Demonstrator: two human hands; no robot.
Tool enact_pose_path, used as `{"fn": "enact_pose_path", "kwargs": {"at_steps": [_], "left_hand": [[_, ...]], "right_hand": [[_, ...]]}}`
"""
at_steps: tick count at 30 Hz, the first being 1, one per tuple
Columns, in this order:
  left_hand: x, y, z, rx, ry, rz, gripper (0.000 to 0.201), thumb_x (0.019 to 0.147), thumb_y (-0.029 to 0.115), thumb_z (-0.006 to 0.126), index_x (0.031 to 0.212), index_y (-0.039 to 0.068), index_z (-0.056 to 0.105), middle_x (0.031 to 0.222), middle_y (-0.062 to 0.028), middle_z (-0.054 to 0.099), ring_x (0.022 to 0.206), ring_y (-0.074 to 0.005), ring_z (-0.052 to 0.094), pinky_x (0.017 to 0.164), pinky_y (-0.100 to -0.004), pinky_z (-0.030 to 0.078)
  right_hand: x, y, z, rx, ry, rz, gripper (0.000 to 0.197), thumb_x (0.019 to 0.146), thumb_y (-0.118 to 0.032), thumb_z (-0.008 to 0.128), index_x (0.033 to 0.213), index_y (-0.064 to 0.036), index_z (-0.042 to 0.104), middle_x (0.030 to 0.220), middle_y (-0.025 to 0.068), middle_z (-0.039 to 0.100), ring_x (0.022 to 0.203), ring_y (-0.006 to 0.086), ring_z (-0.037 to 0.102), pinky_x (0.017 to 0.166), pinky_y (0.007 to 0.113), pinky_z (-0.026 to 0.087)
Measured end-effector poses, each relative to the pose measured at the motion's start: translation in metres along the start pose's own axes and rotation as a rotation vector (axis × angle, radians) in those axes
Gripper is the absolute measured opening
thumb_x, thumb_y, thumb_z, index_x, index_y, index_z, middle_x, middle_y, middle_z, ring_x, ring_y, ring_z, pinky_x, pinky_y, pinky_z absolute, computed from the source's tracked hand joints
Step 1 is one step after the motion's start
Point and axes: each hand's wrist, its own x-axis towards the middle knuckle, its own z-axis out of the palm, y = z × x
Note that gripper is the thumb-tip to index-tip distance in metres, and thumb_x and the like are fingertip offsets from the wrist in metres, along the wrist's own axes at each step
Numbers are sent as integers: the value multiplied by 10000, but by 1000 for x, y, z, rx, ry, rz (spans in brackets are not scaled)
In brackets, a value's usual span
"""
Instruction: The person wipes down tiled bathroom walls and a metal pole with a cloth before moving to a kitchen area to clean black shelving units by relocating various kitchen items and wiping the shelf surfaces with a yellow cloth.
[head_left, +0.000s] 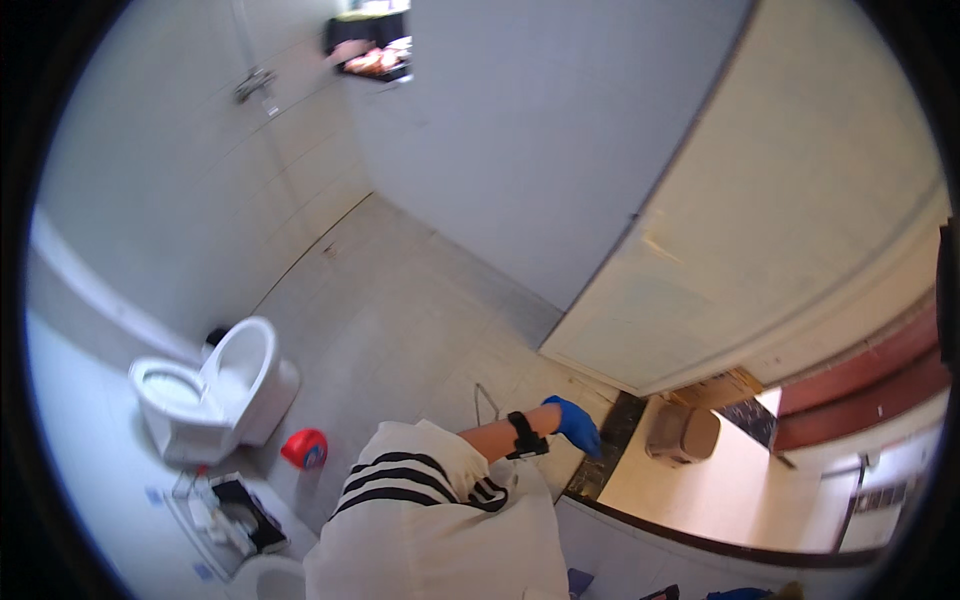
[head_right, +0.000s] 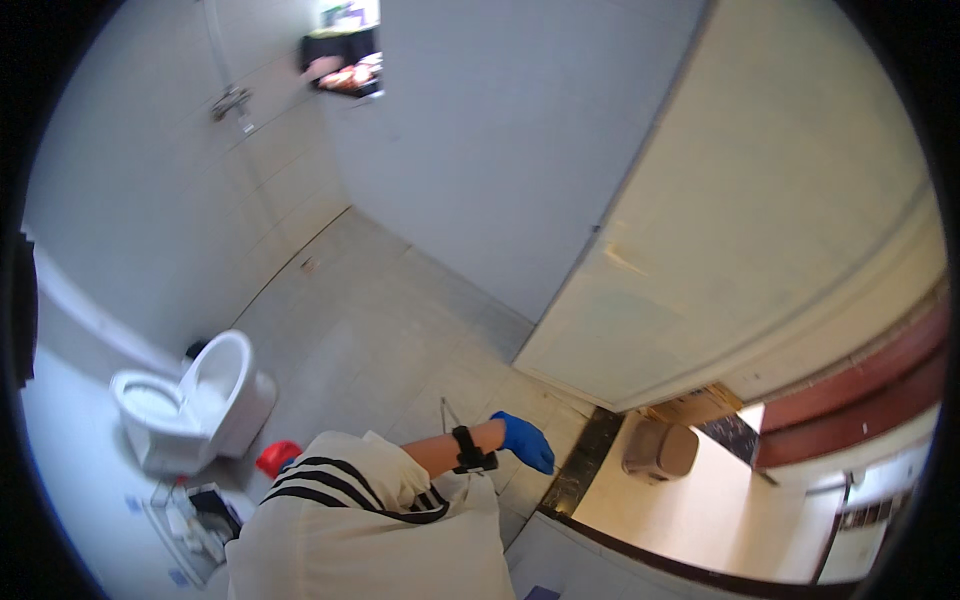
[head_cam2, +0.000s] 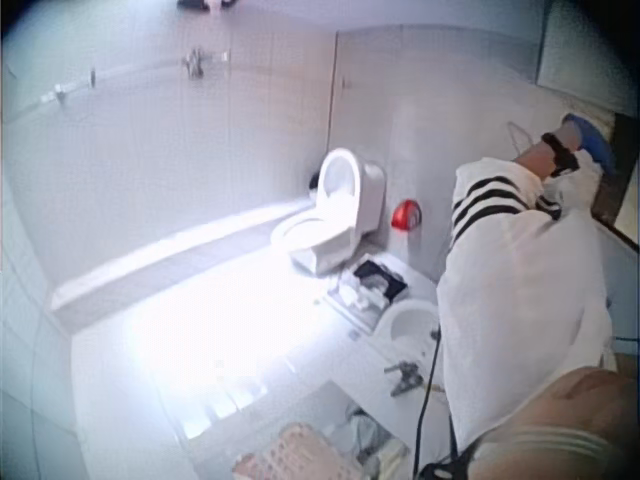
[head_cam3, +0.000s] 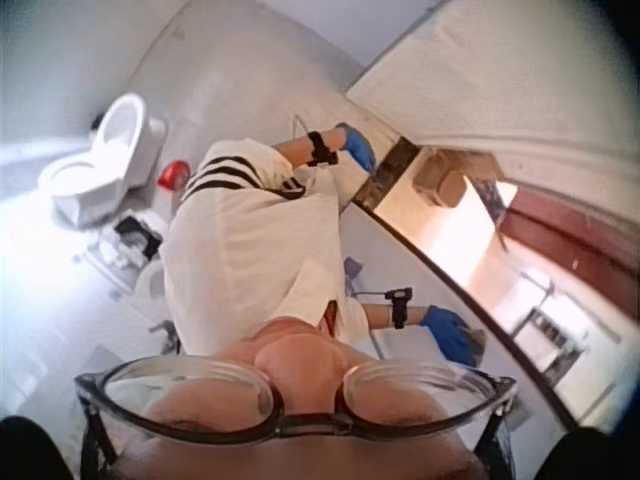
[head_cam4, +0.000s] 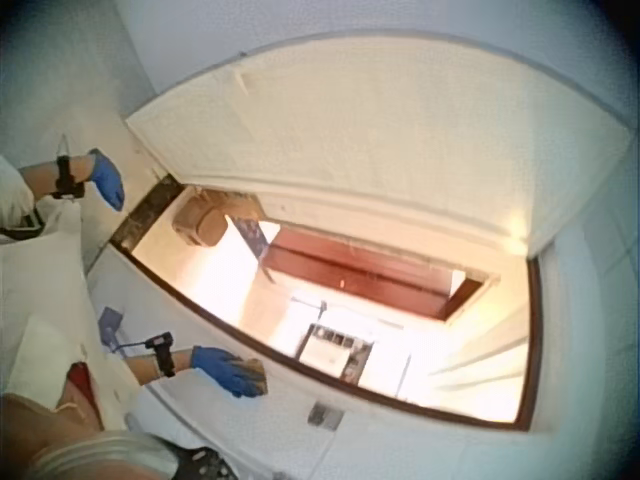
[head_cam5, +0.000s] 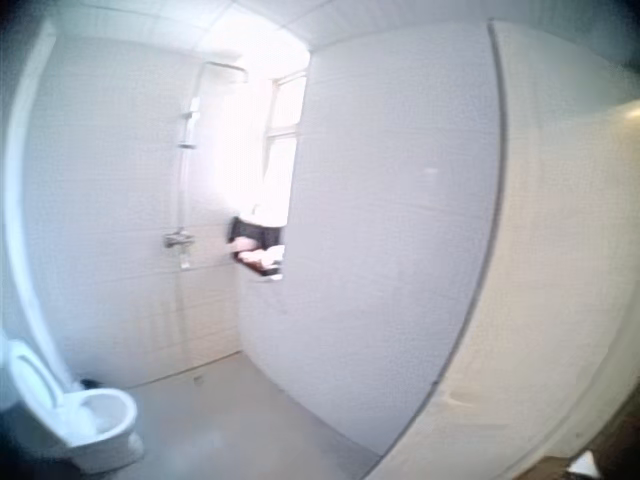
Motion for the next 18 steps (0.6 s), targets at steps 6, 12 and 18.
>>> {"fn": "enact_pose_path", "kwargs": {"at_steps": [6,12,18], "left_hand": [[-42,0,10,-195,391,-69,555,883,529,346,1207,122,540,1221,-124,536,1122,-338,479,948,-405,369],[-104,-24,45,-356,546,-229,546,889,513,340,1206,110,528,1189,-141,548,1091,-345,492,944,-403,377],[-131,-30,86,-413,606,-298,518,868,504,387,1150,109,569,1146,-128,578,1060,-345,517,916,-391,395]], "right_hand": [[-62,-23,10,-21,-247,-125,415,960,-318,302,1207,-67,520,1310,170,448,1177,385,444,868,554,374],[-98,-18,3,199,-419,-239,376,966,-285,265,1179,-145,542,1304,138,470,1217,304,435,884,538,358],[-17,9,48,-99,-261,-136,467,977,-355,218,1272,-92,467,1372,139,396,1271,345,357,1030,508,252]]}}
